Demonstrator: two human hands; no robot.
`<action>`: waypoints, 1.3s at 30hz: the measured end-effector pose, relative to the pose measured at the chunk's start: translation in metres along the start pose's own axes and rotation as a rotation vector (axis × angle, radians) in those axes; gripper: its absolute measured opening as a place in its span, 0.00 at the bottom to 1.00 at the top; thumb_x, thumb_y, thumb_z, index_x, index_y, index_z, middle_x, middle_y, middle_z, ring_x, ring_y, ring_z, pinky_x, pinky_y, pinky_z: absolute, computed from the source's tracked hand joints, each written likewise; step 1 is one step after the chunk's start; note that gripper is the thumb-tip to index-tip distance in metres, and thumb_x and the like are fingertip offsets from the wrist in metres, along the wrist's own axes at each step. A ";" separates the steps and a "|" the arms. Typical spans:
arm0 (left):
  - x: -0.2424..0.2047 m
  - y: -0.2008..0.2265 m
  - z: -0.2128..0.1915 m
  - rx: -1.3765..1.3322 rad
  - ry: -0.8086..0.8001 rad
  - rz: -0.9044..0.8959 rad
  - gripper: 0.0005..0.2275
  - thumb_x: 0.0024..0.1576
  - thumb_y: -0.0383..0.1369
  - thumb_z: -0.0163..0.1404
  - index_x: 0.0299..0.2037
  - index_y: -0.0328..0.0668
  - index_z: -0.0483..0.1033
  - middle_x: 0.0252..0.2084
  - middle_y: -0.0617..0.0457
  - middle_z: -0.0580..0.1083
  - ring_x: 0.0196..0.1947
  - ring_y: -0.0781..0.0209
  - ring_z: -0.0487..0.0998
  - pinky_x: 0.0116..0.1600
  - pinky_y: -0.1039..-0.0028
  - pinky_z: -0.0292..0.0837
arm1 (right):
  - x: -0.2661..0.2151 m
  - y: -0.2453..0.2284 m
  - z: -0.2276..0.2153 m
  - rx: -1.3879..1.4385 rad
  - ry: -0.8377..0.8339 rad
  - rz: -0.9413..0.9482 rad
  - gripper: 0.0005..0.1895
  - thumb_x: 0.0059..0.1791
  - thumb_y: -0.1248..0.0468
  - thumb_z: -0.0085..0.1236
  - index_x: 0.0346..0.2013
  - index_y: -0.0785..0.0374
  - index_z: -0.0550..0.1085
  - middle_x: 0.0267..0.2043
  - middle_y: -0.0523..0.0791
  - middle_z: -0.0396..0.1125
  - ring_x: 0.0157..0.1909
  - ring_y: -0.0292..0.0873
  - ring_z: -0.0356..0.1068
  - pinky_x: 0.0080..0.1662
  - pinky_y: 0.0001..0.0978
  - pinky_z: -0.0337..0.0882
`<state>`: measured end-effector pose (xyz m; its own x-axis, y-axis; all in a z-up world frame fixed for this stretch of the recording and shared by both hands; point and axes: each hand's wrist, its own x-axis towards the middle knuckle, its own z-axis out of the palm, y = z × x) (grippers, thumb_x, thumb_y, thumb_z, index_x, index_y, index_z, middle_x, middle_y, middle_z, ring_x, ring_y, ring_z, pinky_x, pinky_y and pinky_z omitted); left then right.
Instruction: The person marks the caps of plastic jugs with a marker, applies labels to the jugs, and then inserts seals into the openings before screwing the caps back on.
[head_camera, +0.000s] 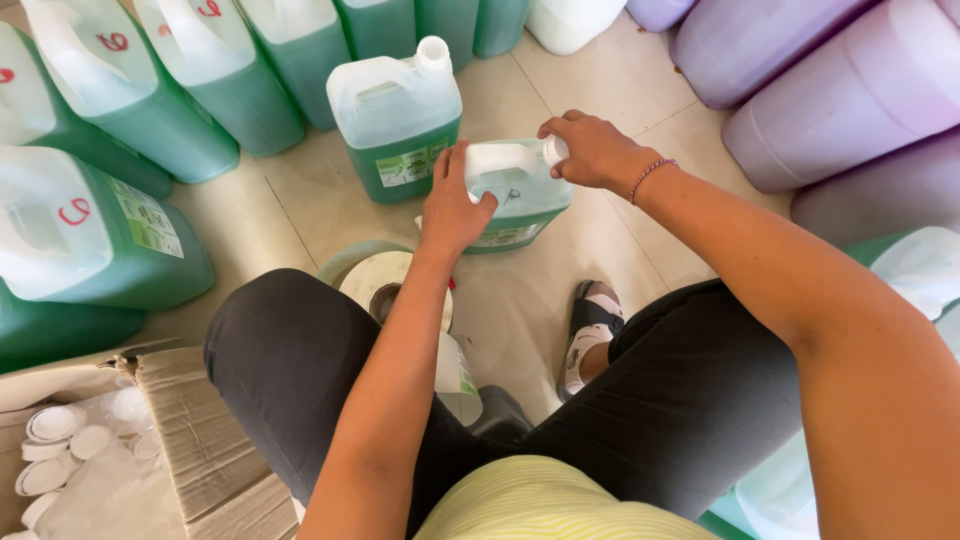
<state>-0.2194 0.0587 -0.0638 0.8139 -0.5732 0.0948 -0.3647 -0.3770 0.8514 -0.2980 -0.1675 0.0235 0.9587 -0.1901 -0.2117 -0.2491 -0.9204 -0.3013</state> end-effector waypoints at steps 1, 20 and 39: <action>0.001 0.001 -0.001 -0.002 -0.001 -0.003 0.39 0.49 0.32 0.57 0.73 0.46 0.54 0.74 0.40 0.54 0.67 0.38 0.66 0.64 0.59 0.68 | 0.001 -0.002 -0.001 -0.003 -0.003 0.038 0.33 0.41 0.60 0.70 0.60 0.55 0.70 0.57 0.53 0.66 0.57 0.59 0.68 0.56 0.48 0.69; -0.002 0.010 -0.004 -0.029 0.003 -0.012 0.36 0.50 0.33 0.57 0.70 0.46 0.55 0.73 0.40 0.55 0.64 0.36 0.69 0.62 0.57 0.70 | 0.015 0.016 0.002 -0.042 -0.002 0.044 0.30 0.44 0.45 0.69 0.52 0.61 0.76 0.48 0.55 0.72 0.51 0.57 0.72 0.53 0.46 0.72; 0.006 0.020 -0.009 -0.024 0.018 -0.111 0.26 0.55 0.38 0.53 0.65 0.50 0.63 0.69 0.50 0.64 0.60 0.42 0.74 0.57 0.56 0.72 | -0.010 -0.025 -0.032 -0.175 -0.071 0.169 0.36 0.47 0.36 0.60 0.56 0.61 0.66 0.49 0.55 0.72 0.52 0.60 0.72 0.53 0.51 0.71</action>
<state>-0.2180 0.0548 -0.0416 0.8568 -0.5156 0.0090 -0.2616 -0.4196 0.8692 -0.2968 -0.1539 0.0632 0.8918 -0.3279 -0.3117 -0.3718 -0.9238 -0.0919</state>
